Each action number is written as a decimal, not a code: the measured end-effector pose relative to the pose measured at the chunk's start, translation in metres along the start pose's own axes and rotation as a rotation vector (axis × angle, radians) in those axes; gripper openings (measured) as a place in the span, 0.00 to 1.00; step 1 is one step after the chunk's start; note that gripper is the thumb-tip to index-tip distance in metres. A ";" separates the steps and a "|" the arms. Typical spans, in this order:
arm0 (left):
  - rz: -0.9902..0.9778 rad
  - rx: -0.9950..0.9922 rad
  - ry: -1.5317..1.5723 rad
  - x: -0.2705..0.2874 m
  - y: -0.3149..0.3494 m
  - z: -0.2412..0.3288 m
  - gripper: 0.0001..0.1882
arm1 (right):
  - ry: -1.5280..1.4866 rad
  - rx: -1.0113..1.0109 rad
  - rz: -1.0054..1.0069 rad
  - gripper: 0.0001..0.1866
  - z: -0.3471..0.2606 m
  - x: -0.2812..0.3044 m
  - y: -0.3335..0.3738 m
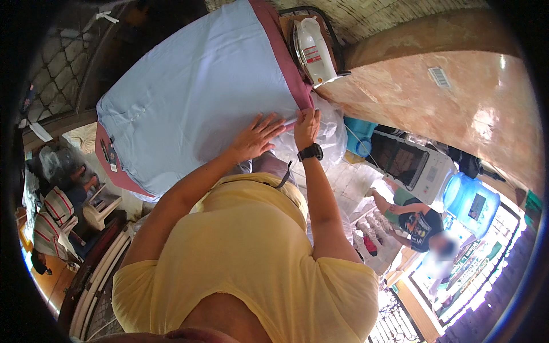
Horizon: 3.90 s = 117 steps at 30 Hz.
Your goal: The person is ironing a blue shirt on an ironing board using an iron, pressing the collar and the front of the garment.
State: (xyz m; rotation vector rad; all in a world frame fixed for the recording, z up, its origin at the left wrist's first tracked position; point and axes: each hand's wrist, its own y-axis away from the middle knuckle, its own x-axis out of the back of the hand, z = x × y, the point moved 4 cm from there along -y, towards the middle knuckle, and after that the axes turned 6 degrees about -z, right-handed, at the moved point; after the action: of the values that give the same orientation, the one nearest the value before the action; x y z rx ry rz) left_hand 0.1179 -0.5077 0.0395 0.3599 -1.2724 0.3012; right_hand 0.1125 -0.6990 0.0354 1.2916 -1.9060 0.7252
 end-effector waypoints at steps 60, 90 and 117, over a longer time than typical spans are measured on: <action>0.689 0.669 0.460 0.035 0.152 -0.095 0.12 | 0.158 0.235 -0.302 0.35 -0.111 0.018 -0.078; 0.889 1.734 -0.122 -0.016 0.390 -0.116 0.25 | 0.130 0.349 -0.332 0.30 -0.079 0.051 -0.080; 0.946 1.653 0.298 -0.009 0.488 -0.206 0.26 | 0.244 0.919 -0.611 0.28 -0.222 -0.034 -0.129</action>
State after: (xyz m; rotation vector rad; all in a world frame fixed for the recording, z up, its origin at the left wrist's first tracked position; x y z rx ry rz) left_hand 0.0932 0.0215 0.0255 1.0093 -0.5342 2.1521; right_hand 0.2961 -0.5543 0.1465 2.0656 -0.8585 1.3973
